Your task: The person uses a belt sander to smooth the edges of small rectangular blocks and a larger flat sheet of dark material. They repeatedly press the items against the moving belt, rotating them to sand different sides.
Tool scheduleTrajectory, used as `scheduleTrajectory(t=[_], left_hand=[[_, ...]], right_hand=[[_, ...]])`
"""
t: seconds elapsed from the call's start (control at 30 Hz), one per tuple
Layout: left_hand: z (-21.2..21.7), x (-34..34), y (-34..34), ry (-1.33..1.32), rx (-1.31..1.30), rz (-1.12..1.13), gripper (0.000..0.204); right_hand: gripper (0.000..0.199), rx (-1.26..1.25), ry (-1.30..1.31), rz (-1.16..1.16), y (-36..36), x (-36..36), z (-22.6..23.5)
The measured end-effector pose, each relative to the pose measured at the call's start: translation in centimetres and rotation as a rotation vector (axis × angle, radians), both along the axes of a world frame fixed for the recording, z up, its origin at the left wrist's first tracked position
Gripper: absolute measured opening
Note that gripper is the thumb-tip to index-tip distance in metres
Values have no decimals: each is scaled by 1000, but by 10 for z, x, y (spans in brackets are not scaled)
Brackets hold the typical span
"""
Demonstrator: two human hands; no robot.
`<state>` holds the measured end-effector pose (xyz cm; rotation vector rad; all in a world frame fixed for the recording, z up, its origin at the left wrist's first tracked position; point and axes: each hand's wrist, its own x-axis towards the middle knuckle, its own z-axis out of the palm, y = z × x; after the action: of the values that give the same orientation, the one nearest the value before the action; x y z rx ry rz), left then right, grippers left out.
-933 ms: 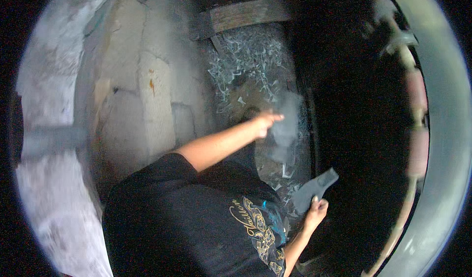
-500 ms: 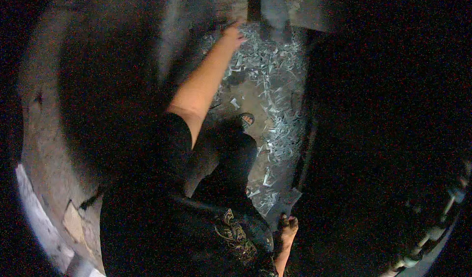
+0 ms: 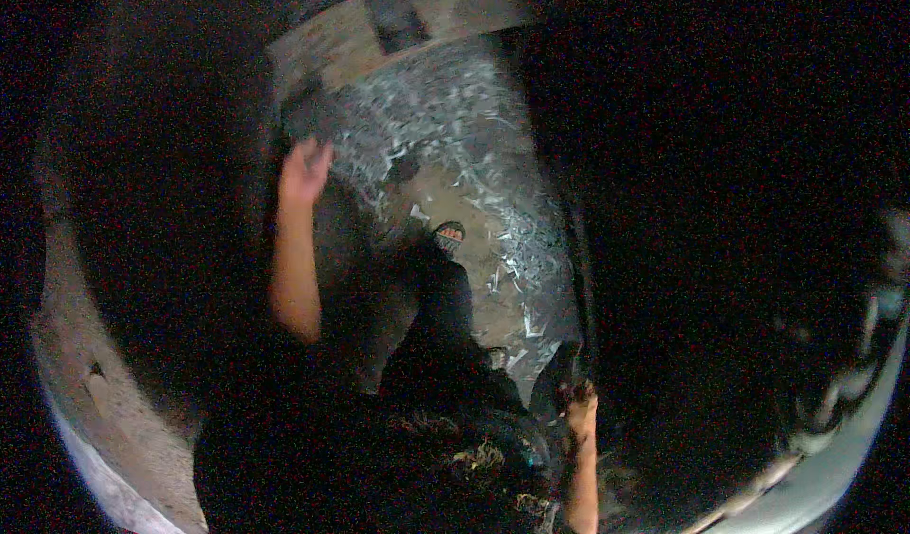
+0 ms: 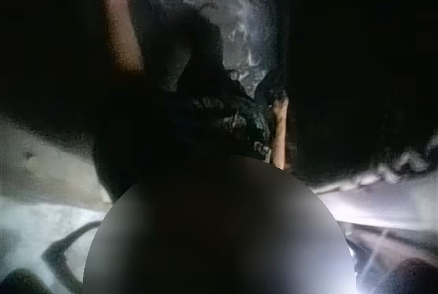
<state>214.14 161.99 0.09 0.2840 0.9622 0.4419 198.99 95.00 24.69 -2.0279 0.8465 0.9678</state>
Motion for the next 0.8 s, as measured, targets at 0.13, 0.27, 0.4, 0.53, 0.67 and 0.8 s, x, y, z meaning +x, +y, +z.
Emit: scheduleTrajectory(t=[0.13, 0.27, 0.4, 0.53, 0.67, 0.8], left_hand=[[77, -3, -116, 19, -367, -334, 32], [105, 3, -200, 83, -192, -890, 35], [154, -44, -322, -86, -4, -1495, 52], [211, -94, -472, -35, 246, -1783, 71], [277, -139, -593, -516, 63, -1957, 60], [337, -196, -709, -618, -57, -1984, 53]], right_hand=[[28, -105, -261, 101, 13, 7, 28], [28, -88, -325, -56, -2, -4, 62], [23, 118, -497, -435, -41, -32, 87], [17, 716, -770, -890, -86, -78, 95], [16, 761, -839, -918, -123, -146, 105], [18, 259, -877, -793, -183, -209, 123]])
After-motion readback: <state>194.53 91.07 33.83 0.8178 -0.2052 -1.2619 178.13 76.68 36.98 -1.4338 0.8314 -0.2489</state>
